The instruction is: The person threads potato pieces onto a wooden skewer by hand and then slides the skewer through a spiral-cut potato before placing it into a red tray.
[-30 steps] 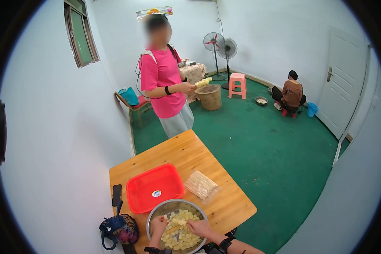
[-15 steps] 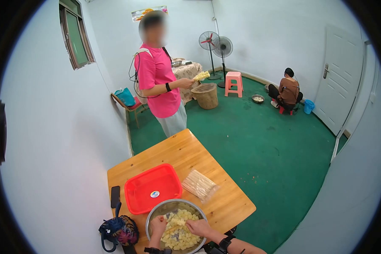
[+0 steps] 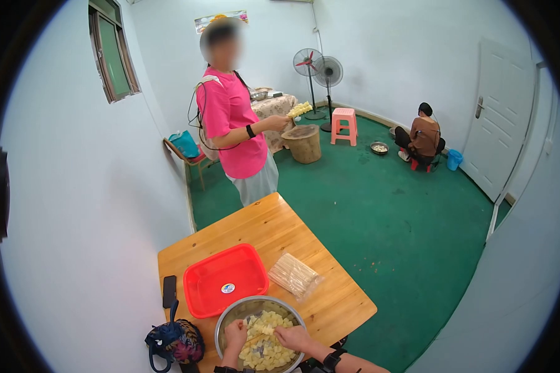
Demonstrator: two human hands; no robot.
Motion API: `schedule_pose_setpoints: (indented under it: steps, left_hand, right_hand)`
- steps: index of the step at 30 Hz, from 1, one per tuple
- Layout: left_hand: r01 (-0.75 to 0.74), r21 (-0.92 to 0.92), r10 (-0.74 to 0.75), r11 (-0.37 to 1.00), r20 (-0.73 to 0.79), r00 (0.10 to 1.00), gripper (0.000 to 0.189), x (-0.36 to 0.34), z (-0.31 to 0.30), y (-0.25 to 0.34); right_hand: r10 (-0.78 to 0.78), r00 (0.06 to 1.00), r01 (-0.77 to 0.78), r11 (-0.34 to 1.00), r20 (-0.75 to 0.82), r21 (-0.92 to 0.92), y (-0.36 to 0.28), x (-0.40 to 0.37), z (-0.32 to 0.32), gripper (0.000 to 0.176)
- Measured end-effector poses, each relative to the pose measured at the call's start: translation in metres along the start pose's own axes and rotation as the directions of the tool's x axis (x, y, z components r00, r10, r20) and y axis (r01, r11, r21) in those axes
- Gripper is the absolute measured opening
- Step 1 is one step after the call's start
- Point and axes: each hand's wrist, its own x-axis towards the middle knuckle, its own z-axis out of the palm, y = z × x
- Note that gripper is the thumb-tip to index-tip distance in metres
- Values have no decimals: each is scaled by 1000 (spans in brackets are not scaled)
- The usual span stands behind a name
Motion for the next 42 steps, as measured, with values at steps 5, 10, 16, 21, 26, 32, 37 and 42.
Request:
schedule_pose_setpoints:
  steps: [5, 10, 16, 21, 26, 32, 37, 42]
  left_hand:
    - [-89, 63, 91, 994, -32, 995, 18, -4, -2, 11]
    - [-100, 45, 101, 994, -37, 994, 20, -2, 1, 5]
    - [-79, 36, 79, 996, 3, 997, 21, 2, 6, -5]
    - [-42, 37, 41, 998, 21, 999, 23, -1, 7, -4]
    - [-55, -23, 55, 998, 8, 998, 23, -1, 10, -7]
    - [-77, -23, 77, 997, 11, 997, 25, -6, 2, 11]
    - [-92, -96, 95, 991, 29, 995, 25, -9, 3, 15]
    - [-147, -18, 147, 989, -8, 989, 27, -17, 14, 24]
  right_hand:
    - [-24, 999, 23, 999, -29, -46, -1, 0, 0, 18]
    - [22, 1000, -22, 999, -1, -29, -1, 0, 0, 16]
    - [31, 999, -31, 999, 9, -18, -1, 0, -1, 17]
    - [21, 1000, -21, 1000, -3, -17, 0, 0, -2, 17]
    - [23, 1000, -23, 1000, 2, -1, 0, -1, -2, 16]
    - [20, 1000, -20, 1000, 9, -3, -2, 0, -4, 17]
    - [11, 1000, -11, 1000, 10, -14, -1, 1, -3, 18]
    - [28, 1000, -28, 1000, -1, -10, -3, 2, -3, 18]
